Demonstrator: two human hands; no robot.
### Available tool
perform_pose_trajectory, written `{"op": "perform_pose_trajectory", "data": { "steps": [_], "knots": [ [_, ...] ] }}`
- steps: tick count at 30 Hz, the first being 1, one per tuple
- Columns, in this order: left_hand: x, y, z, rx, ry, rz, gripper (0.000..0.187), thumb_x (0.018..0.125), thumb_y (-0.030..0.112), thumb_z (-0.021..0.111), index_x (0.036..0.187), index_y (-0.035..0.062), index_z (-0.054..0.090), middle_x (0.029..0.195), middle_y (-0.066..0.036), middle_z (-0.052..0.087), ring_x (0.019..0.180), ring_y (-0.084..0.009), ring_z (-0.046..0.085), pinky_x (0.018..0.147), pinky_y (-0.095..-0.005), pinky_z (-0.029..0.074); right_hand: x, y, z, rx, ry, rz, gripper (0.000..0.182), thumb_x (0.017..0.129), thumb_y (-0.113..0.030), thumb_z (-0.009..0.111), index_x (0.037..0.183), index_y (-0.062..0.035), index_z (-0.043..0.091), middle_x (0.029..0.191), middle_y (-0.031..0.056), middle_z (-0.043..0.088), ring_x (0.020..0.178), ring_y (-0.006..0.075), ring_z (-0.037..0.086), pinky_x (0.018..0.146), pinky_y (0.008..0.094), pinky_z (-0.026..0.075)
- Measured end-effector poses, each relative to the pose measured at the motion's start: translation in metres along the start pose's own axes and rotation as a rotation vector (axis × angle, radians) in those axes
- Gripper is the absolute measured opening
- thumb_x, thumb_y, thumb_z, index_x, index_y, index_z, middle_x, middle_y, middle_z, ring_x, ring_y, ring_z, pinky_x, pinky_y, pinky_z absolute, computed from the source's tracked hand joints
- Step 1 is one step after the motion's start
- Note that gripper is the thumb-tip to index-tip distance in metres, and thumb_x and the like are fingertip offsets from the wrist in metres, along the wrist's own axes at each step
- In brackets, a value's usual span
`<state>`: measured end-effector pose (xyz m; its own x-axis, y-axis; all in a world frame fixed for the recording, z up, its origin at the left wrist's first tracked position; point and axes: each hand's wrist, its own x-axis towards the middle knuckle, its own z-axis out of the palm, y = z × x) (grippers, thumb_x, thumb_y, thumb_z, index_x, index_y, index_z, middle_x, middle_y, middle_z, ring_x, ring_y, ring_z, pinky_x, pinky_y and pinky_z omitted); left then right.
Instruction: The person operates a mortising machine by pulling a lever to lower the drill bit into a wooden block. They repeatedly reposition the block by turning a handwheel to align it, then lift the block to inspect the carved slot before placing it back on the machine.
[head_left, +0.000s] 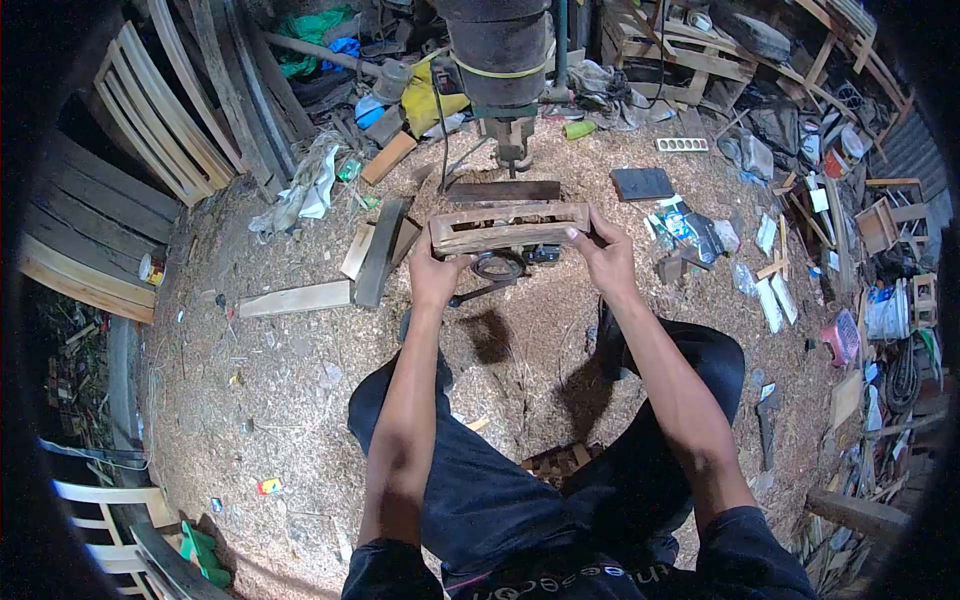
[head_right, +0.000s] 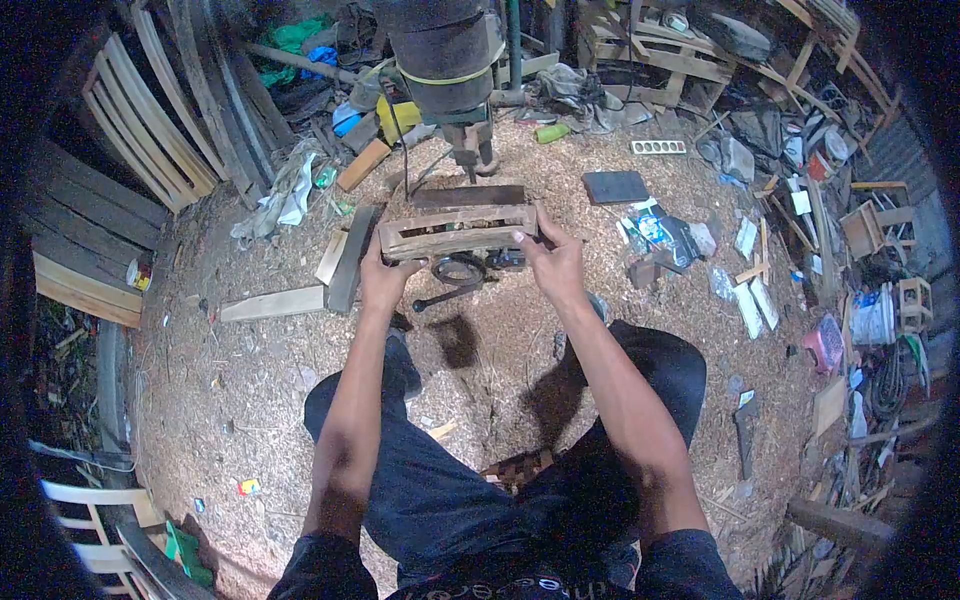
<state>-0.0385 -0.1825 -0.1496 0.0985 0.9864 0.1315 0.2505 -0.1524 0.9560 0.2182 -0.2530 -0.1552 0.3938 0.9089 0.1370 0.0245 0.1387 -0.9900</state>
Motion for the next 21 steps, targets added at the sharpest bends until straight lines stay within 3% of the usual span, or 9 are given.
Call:
{"op": "perform_pose_trajectory", "data": {
  "steps": [3, 7, 10, 13, 14, 17, 21],
  "knots": [
    [0.003, -0.007, 0.004, 0.12, 0.019, 0.11, 0.083, 0.066, -0.005, 0.083, 0.141, 0.0011, 0.048, 0.119, -0.013, 0.068, 0.108, -0.0199, 0.064, 0.098, -0.0315, 0.049, 0.007, 0.007, -0.006, 0.049, 0.004, -0.001, 0.061, 0.09, -0.005, 0.073, 0.142, 0.0085, 0.045, 0.127, 0.014, 0.063, 0.112, 0.0152, 0.06, 0.097, 0.0276, 0.049],
    [0.01, -0.02, 0.011, -0.034, -0.135, -0.041, 0.076, 0.066, -0.005, 0.083, 0.135, -0.0004, 0.052, 0.118, -0.012, 0.068, 0.107, -0.0191, 0.065, 0.097, -0.0319, 0.049, 0.017, 0.007, -0.015, 0.019, -0.077, 0.06, 0.068, 0.088, -0.006, 0.074, 0.146, 0.004, 0.041, 0.131, 0.016, 0.06, 0.117, 0.0194, 0.058, 0.098, 0.0332, 0.051],
    [0.009, -0.007, 0.007, -0.158, -0.178, -0.093, 0.064, 0.067, -0.005, 0.084, 0.126, 0.0005, 0.06, 0.117, -0.008, 0.067, 0.109, -0.0181, 0.063, 0.098, -0.0328, 0.049, 0.01, -0.005, -0.024, -0.475, -0.077, -0.123, 0.068, 0.081, -0.01, 0.08, 0.141, -0.0024, 0.048, 0.134, 0.0164, 0.055, 0.123, 0.025, 0.055, 0.102, 0.0378, 0.048],
    [0.013, 0.003, 0.003, -0.043, -0.154, -0.062, 0.073, 0.066, -0.007, 0.083, 0.134, 0.0024, 0.057, 0.122, -0.009, 0.066, 0.113, -0.0182, 0.061, 0.1, -0.0327, 0.049, 0.012, 0.002, -0.033, -0.554, -0.208, -0.148, 0.067, 0.076, -0.008, 0.081, 0.135, -0.01, 0.05, 0.135, 0.0211, 0.05, 0.124, 0.0366, 0.053, 0.101, 0.0442, 0.049],
    [0.013, 0.009, 0.004, -0.146, -0.178, -0.094, 0.085, 0.066, -0.011, 0.081, 0.144, 0.0052, 0.048, 0.131, -0.01, 0.061, 0.118, -0.0192, 0.059, 0.103, -0.0329, 0.048, 0.011, 0.005, -0.033, -0.541, -0.166, -0.287, 0.062, 0.075, -0.008, 0.082, 0.13, -0.0093, 0.053, 0.128, 0.0206, 0.053, 0.119, 0.0386, 0.056, 0.099, 0.044, 0.048],
    [0.018, 0.016, 0.011, -0.251, -0.179, 0.024, 0.092, 0.069, -0.016, 0.074, 0.15, 0.0062, 0.038, 0.131, -0.013, 0.061, 0.115, -0.0203, 0.061, 0.1, -0.032, 0.049, 0.013, 0.007, -0.033, -0.605, -0.042, -0.393, 0.061, 0.075, -0.006, 0.082, 0.129, -0.009, 0.054, 0.124, 0.0186, 0.055, 0.118, 0.0377, 0.056, 0.098, 0.0439, 0.049],
    [0.017, 0.027, 0.016, -0.278, -0.17, -0.009, 0.093, 0.07, -0.017, 0.073, 0.152, 0.0078, 0.036, 0.134, -0.014, 0.059, 0.118, -0.0203, 0.059, 0.1, -0.032, 0.049, 0.015, -0.023, -0.039, -0.579, -0.057, -0.349, 0.059, 0.074, -0.007, 0.083, 0.127, -0.0079, 0.057, 0.122, 0.017, 0.057, 0.116, 0.0351, 0.059, 0.097, 0.0418, 0.05]
  ]
}}
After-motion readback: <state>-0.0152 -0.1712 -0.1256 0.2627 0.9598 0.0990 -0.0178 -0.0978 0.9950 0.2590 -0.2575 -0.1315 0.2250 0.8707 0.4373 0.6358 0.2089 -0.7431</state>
